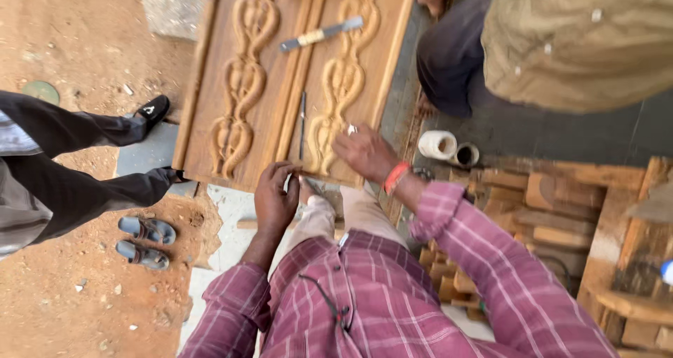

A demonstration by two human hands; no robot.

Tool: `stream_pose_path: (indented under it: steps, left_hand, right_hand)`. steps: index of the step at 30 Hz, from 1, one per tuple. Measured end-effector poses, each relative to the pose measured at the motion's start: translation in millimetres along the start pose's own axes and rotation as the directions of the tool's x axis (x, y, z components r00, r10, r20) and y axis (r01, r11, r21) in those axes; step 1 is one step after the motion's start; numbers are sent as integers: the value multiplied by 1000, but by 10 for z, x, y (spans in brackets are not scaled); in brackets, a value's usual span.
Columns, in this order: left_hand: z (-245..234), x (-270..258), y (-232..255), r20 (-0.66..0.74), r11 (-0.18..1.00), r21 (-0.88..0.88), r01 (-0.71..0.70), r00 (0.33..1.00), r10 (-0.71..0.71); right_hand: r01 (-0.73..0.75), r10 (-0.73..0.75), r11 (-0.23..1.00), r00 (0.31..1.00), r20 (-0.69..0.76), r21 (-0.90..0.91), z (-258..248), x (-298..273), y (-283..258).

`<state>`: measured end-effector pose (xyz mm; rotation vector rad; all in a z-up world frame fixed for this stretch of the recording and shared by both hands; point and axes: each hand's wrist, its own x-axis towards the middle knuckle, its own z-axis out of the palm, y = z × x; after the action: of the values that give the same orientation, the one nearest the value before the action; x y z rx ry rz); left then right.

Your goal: The person carves a decorative floral pattern into a wooden panel using a chisel and a wooden mallet. They repeatedly position the chisel and strike it to remove wood shavings, refining the design on the panel.

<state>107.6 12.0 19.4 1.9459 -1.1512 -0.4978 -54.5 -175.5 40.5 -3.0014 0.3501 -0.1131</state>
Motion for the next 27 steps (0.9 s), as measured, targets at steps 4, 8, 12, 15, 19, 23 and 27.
stream_pose_path:
  steps: [4,8,12,15,19,23,27]
  left_hand:
    - [-54,4,12,-11,983,-117,143,989,-145]
    - [-90,-55,10,5,960,-136,245,969,-247]
    - [-93,-78,-22,-23,965,-178,194,979,-201]
    - [-41,-32,-29,-73,980,-148,136,986,-148]
    - [-63,-37,-70,8,959,-182,215,976,-218]
    - [-90,2,-81,5,957,-174,230,972,-233]
    - [-85,-29,-54,16,957,-168,238,971,-239]
  right_hand:
    - [80,-78,996,996,-35,48,82,-15,-98]
    - [109,-110,990,994,-1,90,42,29,177]
    - [23,-25,999,999,41,36,149,14,56]
    - [96,-98,995,993,70,38,315,19,-120]
    - [111,-102,983,993,-68,146,379,-16,-78]
    - [123,-122,992,992,40,-23,214,-40,-67]
    - [118,-129,986,988,90,118,1,-36,33]
